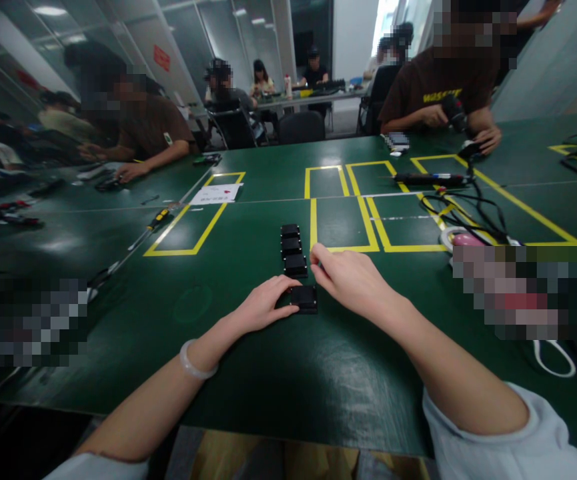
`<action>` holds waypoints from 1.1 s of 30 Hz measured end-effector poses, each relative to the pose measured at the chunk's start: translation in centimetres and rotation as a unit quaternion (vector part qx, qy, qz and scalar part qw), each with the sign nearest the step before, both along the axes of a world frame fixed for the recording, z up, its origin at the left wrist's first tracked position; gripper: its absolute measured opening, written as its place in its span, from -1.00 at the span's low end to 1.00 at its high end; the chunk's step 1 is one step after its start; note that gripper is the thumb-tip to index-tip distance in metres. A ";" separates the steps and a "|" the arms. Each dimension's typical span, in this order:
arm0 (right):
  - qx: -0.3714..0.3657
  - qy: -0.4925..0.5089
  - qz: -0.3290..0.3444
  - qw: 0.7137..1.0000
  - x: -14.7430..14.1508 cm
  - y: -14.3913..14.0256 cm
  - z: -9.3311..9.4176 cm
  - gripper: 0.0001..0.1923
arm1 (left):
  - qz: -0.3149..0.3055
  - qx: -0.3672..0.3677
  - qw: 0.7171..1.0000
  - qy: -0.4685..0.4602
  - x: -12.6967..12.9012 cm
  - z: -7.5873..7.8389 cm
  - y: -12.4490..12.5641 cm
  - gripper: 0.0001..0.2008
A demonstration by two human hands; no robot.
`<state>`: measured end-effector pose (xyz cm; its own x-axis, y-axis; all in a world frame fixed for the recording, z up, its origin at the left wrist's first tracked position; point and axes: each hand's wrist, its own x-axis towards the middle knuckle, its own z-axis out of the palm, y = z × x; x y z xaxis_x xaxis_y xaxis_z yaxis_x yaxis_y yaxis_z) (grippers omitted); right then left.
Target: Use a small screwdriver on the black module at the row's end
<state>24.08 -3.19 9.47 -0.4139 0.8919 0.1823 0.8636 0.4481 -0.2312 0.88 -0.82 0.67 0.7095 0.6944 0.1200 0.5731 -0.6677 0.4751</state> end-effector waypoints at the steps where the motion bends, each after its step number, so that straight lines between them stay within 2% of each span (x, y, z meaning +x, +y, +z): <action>1: 0.000 0.002 0.000 1.000 0.0 0.0 0.1 -0.82 | 0.000 0.000 1.000 0.000 0.0 0.0 0.0 -0.64; 9: 0.015 0.053 0.000 0.998 0.2 -0.1 0.3 -0.82 | -0.002 -0.001 1.000 0.000 0.0 0.2 -0.1 -0.64; 18: 0.011 0.041 -0.011 0.999 0.3 0.1 0.0 -0.84 | -0.001 0.000 1.000 -0.002 0.0 0.0 0.0 -0.64; 25: -0.014 0.104 0.048 0.993 -0.5 -0.4 0.0 -0.87 | -0.001 0.006 1.000 0.005 0.0 0.0 0.1 -0.62; 33: -0.023 0.088 0.081 0.993 -1.3 -0.2 -1.0 -0.88 | 0.002 0.009 1.000 0.011 -0.1 -0.3 0.2 -0.58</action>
<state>22.83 -3.42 8.45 -0.5187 0.8249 0.2244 0.7251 0.5636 -0.3956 0.81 -0.59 0.41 0.7098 0.6945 0.1178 0.5851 -0.6744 0.4504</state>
